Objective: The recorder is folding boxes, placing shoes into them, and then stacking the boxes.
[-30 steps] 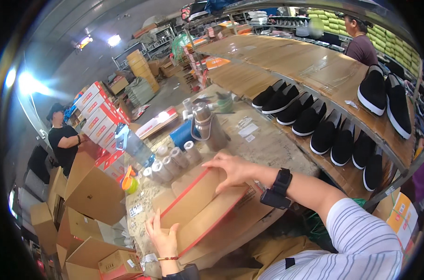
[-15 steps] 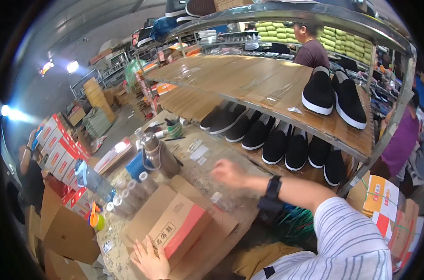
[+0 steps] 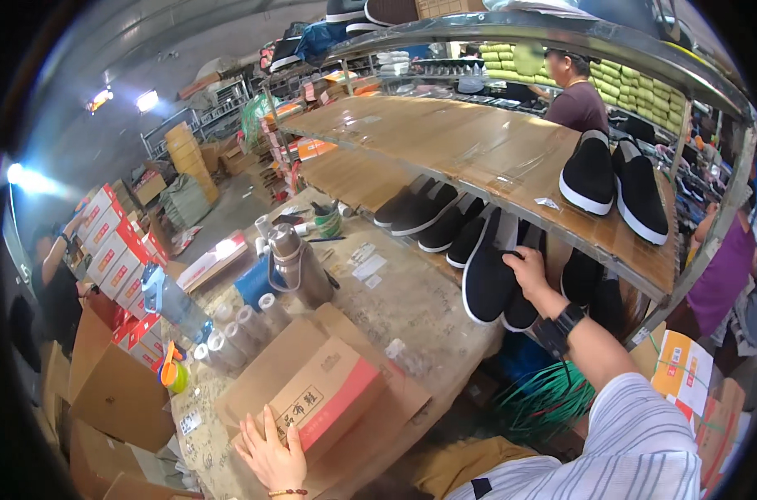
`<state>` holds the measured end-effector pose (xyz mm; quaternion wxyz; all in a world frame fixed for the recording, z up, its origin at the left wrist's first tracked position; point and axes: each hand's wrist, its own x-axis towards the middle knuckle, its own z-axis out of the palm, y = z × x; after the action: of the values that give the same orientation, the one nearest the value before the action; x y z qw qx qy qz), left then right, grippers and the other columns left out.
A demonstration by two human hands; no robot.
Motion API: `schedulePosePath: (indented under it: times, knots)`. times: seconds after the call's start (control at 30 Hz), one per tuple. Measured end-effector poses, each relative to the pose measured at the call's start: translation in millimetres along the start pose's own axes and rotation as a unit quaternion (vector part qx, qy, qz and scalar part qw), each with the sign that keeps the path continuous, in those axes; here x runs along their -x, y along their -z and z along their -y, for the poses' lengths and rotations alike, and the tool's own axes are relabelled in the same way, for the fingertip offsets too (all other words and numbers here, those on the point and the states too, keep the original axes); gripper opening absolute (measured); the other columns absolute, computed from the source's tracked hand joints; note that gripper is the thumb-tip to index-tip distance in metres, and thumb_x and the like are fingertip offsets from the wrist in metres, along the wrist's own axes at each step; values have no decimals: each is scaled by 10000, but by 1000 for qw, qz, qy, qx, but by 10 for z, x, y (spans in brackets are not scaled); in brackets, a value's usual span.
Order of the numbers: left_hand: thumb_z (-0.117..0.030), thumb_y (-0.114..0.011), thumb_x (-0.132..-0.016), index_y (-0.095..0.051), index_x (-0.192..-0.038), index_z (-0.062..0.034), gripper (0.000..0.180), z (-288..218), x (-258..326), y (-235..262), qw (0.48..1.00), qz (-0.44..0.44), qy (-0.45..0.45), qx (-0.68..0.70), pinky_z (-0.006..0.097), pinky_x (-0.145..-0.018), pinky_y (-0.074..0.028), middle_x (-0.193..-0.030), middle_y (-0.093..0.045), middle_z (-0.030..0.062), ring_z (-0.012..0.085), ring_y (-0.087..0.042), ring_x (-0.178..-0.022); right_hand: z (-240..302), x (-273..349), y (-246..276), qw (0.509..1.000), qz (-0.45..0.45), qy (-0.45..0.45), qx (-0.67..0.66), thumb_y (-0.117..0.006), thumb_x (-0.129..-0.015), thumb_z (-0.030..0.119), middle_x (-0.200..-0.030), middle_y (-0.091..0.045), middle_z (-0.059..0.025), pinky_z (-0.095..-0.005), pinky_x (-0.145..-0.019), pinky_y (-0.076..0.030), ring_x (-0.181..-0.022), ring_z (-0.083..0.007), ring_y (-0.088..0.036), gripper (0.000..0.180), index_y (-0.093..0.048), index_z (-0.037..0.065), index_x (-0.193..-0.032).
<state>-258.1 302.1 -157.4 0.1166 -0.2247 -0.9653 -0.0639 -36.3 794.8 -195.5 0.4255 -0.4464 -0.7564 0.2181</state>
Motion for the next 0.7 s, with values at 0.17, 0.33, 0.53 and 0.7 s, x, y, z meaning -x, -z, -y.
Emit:
schedulePosePath:
  times: [0.17, 0.33, 0.53, 0.7]
  knots:
    - [-208, -704, -737, -644, -1137, -139, 411, 180, -64, 202, 964, -69, 0, 258, 513, -926, -305, -911, -547, 91, 273, -494, -970, 1115, 929, 213, 791, 112, -173, -576, -538, -885, 156, -1033, -615, -56, -294, -792, -520, -853, -156, -627, 280, -548, 38, -1139]
    - [-180, -753, -676, -715, -938, -144, 267, -124, 258, 127, 966, -204, -49, 149, 386, -872, -292, -833, -488, 35, 210, -475, -830, 1352, 1635, 412, 753, 254, -43, -606, -501, -928, 241, -1172, -540, -125, -319, -906, -485, -1012, -191, -587, 421, -431, 21, -1279]
    - [-200, -744, -684, -732, -867, -192, 184, -375, 400, -48, 958, -249, -65, 126, 418, -845, -311, -880, -561, 30, 218, -495, -874, 1696, 1754, 198, 627, 356, -128, -680, -493, -933, 244, -1172, -537, -142, -333, -913, -480, -1022, -206, -581, 415, -436, 12, -1271]
    - [-75, -555, -843, -449, -1320, -15, 492, -1066, 633, 209, 757, 178, -62, 626, 396, -921, -422, -1102, -603, 129, 235, -569, -980, 2103, 1866, 74, 553, 419, -193, -693, -486, -937, 247, -1171, -534, -155, -346, -919, -475, -1030, -218, -575, 410, -440, 5, -1264]
